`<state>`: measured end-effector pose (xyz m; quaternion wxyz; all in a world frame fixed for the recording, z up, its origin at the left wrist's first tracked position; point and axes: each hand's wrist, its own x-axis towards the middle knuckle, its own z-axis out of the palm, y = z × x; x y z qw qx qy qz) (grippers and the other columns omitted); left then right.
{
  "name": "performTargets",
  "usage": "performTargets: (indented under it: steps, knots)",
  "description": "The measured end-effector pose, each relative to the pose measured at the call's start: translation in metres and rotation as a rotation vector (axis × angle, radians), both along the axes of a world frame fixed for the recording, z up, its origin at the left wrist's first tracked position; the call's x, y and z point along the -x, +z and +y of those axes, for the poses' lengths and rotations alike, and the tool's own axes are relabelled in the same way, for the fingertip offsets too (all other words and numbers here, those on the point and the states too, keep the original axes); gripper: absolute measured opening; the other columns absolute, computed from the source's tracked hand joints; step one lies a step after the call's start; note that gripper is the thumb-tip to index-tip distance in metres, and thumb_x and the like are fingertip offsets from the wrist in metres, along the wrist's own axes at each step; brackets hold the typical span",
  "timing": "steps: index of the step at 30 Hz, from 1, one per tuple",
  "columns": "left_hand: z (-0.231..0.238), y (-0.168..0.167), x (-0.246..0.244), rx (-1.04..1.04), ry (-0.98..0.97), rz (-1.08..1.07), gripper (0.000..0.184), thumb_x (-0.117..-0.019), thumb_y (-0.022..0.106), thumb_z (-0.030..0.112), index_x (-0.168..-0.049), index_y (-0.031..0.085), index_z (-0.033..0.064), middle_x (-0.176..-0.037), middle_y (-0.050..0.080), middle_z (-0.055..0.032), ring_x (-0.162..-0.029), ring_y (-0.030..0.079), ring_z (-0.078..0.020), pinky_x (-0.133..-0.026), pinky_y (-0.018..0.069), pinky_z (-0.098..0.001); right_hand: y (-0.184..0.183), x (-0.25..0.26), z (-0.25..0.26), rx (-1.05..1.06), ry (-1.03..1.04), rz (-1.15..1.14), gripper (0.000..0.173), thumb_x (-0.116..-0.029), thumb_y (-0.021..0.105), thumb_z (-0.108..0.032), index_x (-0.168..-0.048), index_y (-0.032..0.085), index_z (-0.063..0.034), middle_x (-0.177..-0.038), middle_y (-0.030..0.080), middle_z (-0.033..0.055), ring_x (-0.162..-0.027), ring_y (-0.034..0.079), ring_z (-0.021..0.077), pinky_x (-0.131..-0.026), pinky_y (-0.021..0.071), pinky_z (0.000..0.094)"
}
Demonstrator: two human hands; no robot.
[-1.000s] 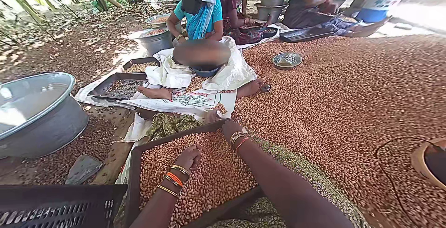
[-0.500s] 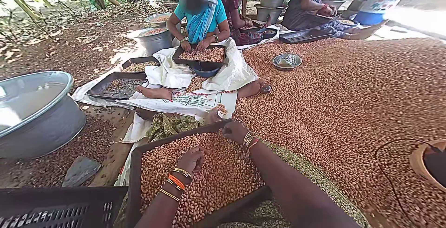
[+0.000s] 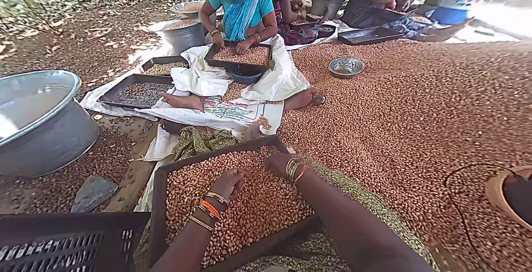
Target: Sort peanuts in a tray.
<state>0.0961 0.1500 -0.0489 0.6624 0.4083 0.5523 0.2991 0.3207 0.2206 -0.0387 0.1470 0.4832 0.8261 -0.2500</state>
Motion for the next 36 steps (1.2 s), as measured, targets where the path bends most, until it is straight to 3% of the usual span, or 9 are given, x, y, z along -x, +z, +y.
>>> performTargets:
  steps: [3,8,15,19,23,25,28,29,36]
  knots:
    - [0.0,0.0,-0.001,-0.003,-0.005,0.011,0.024,-0.1105,0.039,0.01,-0.112,0.062,0.0021,-0.063,0.047,0.0026,-0.045,0.038,-0.005,-0.042,0.0309,-0.0187,-0.001,0.001,-0.002,-0.069,-0.175,0.004,0.036,-0.0987,0.052,0.0,-0.133,0.065,-0.0023,-0.133,0.064,0.0252,-0.126,0.061,0.0436,-0.102,0.0494,0.0631]
    - [0.001,-0.003,0.001,-0.009,-0.029,0.02,0.024,-0.1103,0.04,0.011,-0.112,0.062,0.0029,-0.062,0.047,0.0028,-0.044,0.038,-0.005,-0.042,0.031,-0.0188,-0.003,-0.001,0.0,0.054,0.255,0.094,0.02,-0.0965,0.068,-0.008,-0.112,0.074,0.0039,-0.111,0.072,0.0247,-0.11,0.066,0.0424,-0.1,0.0469,0.0623]
    - [0.003,-0.004,0.003,0.004,-0.048,0.025,0.023,-0.1105,0.04,0.013,-0.112,0.062,0.0046,-0.063,0.047,0.0028,-0.045,0.039,-0.0063,-0.043,0.0328,-0.0197,-0.002,-0.011,-0.002,-0.022,0.139,0.162,0.026,-0.1025,0.061,-0.013,-0.113,0.072,0.0081,-0.119,0.067,0.028,-0.12,0.061,0.0425,-0.109,0.0424,0.0561]
    - [0.003,-0.006,0.004,-0.016,-0.064,0.016,0.024,-0.1109,0.04,0.014,-0.113,0.062,0.0043,-0.063,0.047,0.0027,-0.045,0.039,-0.0055,-0.042,0.0318,-0.0191,0.034,-0.041,-0.036,0.098,0.093,0.455,0.019,-0.0992,0.066,-0.009,-0.107,0.07,0.0072,-0.095,0.072,0.0182,-0.084,0.068,0.0249,-0.084,0.0557,0.0432]
    - [0.002,-0.005,0.003,-0.023,-0.075,0.039,0.025,-0.111,0.041,0.014,-0.113,0.063,0.0039,-0.062,0.047,0.0028,-0.045,0.038,-0.0054,-0.043,0.0317,-0.0189,0.041,-0.069,-0.063,0.594,0.22,0.688,0.019,-0.0917,0.065,-0.013,-0.101,0.073,0.0024,-0.086,0.076,0.0011,-0.064,0.066,0.0025,-0.062,0.0565,0.0228]
    - [0.002,-0.006,0.003,-0.023,-0.084,0.044,0.025,-0.1112,0.04,0.014,-0.114,0.063,0.0042,-0.063,0.047,0.0026,-0.045,0.039,-0.0058,-0.043,0.0323,-0.0192,0.039,-0.063,-0.062,0.404,0.125,0.559,0.017,-0.0976,0.064,-0.01,-0.1,0.073,0.0042,-0.08,0.072,0.0053,-0.063,0.063,0.0088,-0.063,0.054,0.0291]
    - [0.002,-0.006,0.004,-0.026,-0.085,0.036,0.025,-0.1111,0.04,0.014,-0.114,0.062,0.0041,-0.063,0.047,0.0025,-0.045,0.038,-0.006,-0.043,0.032,-0.0195,0.015,-0.04,-0.043,0.064,0.103,0.176,0.021,-0.0987,0.065,-0.008,-0.113,0.074,0.0026,-0.11,0.072,0.0224,-0.107,0.067,0.0366,-0.101,0.0487,0.0556]
    - [0.002,-0.005,0.004,-0.021,-0.083,0.036,0.025,-0.111,0.04,0.014,-0.114,0.062,0.0043,-0.063,0.047,0.0027,-0.045,0.038,-0.0057,-0.042,0.0316,-0.0193,0.005,-0.035,-0.038,0.045,0.128,0.099,0.022,-0.0975,0.066,-0.008,-0.115,0.075,0.0013,-0.115,0.071,0.0236,-0.114,0.065,0.0402,-0.104,0.0461,0.0596]
    - [0.004,-0.006,0.004,-0.02,-0.09,0.047,0.024,-0.1102,0.041,0.012,-0.114,0.063,0.0041,-0.063,0.047,0.0033,-0.045,0.038,-0.0053,-0.042,0.032,-0.0191,-0.01,-0.032,-0.029,0.031,0.19,0.083,0.021,-0.0976,0.064,-0.012,-0.11,0.074,0.002,-0.109,0.07,0.0242,-0.109,0.065,0.0423,-0.098,0.0477,0.0628]
